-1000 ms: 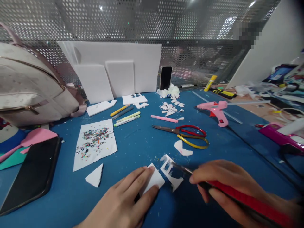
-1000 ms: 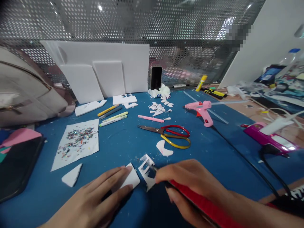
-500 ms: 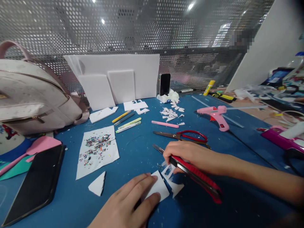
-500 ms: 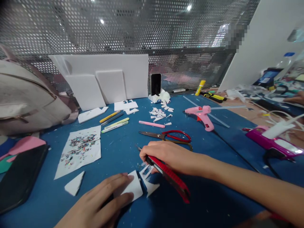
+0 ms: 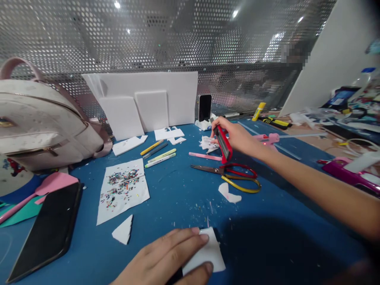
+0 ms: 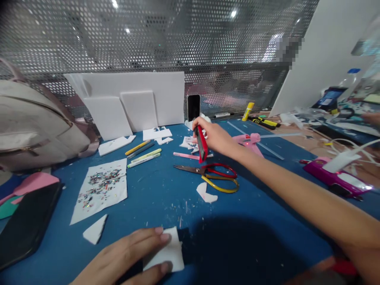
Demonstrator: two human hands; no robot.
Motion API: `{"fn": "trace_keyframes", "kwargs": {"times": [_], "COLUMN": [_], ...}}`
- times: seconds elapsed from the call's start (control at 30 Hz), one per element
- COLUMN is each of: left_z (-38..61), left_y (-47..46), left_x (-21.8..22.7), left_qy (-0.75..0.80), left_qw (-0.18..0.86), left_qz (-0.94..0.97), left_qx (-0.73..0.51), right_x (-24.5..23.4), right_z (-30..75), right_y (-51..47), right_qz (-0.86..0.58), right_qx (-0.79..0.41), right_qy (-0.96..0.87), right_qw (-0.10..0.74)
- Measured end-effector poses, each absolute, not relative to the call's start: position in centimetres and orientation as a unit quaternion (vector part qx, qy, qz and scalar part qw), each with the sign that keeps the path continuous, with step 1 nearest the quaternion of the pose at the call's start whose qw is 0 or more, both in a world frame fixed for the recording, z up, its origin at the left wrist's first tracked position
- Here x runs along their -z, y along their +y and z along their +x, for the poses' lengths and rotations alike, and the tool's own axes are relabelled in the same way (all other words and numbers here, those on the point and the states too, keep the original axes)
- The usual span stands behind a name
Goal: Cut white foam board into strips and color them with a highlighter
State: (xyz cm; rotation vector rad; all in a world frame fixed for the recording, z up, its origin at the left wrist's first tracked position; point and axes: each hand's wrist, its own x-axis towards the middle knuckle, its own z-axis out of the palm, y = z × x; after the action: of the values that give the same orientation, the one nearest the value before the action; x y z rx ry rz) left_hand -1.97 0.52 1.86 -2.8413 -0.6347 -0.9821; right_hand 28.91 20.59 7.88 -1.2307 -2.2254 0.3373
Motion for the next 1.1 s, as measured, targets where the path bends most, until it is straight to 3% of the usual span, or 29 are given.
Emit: {"fn": "trace_keyframes", "kwargs": {"times": [0.13, 0.37, 0.57, 0.63, 0.7, 1.1], "left_z": [-2.4, -3.1, -2.7, -2.7, -2.9, -3.2], "left_y": [0.9, 1.4, 1.7, 1.5, 1.4, 1.9], "left_x": [-0.9, -0.1, -0.7, -0.5, -0.3, -0.4], "left_qy": [-0.215, -0.278, -0.368, -0.379, -0.374, -0.390], "left_qw": [0.034, -0.114, -0.175, -0.178, -0.178, -0.221], "left_qz": [-0.917, -0.902, -0.844, -0.836, -0.835, -0.816], "left_qx": [0.335, 0.311, 0.347, 0.354, 0.361, 0.365], "right_x": [-7.2, -8.0, -6.3, -5.5, -5.0, -5.8], "right_z": [29.8, 28.4, 24.2, 23.1, 22.4, 21.7], "right_y": [23.5, 20.6, 13.6, 11.6, 10.3, 9.4], "right_qz": [-0.508, -0.451, -0.351, -0.298, -0.292, -0.318], "right_qx": [-0.087, -0.172, -0.377, -0.506, -0.542, -0.426], "right_qy": [-0.794, -0.780, -0.804, -0.771, -0.757, -0.817], "right_qw": [0.322, 0.398, 0.298, 0.247, 0.220, 0.222]}}
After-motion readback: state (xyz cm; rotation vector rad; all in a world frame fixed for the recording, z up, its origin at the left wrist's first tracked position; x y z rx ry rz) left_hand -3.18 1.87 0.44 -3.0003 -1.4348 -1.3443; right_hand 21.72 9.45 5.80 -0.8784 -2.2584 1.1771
